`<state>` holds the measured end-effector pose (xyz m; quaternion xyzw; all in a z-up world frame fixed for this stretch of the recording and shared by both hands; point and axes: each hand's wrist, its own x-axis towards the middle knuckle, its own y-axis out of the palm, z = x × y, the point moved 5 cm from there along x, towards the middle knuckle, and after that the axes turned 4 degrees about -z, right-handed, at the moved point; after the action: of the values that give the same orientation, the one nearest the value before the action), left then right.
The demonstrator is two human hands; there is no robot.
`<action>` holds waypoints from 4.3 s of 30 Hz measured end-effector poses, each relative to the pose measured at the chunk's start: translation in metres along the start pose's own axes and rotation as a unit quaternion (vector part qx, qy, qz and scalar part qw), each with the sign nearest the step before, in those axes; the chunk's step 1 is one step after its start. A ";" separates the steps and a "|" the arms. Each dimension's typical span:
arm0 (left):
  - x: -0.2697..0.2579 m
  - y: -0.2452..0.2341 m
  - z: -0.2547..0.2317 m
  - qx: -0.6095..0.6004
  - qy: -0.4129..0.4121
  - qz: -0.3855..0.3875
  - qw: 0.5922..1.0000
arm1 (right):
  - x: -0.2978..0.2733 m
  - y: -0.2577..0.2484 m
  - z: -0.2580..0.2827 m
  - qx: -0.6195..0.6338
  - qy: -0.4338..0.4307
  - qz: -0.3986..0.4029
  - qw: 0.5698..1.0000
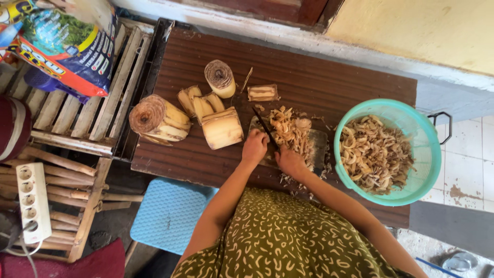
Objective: The person uses a knife to shred cylindrical bamboo pieces on a wooden table. Shredded bamboo is collected in a green colander. The person repeatedly cuts the bamboo and transfers the shreds into the colander.
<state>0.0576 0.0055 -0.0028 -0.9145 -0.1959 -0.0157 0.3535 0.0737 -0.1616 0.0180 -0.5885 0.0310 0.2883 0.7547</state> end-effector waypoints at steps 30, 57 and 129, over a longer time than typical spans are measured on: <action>0.009 0.022 0.002 0.158 0.059 0.182 0.969 | 0.001 0.050 -0.011 -0.140 0.027 -0.037 0.989; 0.009 0.017 0.010 0.119 0.019 0.154 0.981 | -0.015 0.052 -0.027 -0.133 -0.002 0.003 0.991; 0.034 -0.025 -0.139 0.219 -0.056 0.388 0.894 | -0.048 -0.064 -0.062 0.044 0.122 -0.068 0.989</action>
<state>0.0951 -0.0566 0.1237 -0.8169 0.1561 0.2173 0.5109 0.0817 -0.2460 0.0731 -0.5864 0.0957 0.1606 0.7881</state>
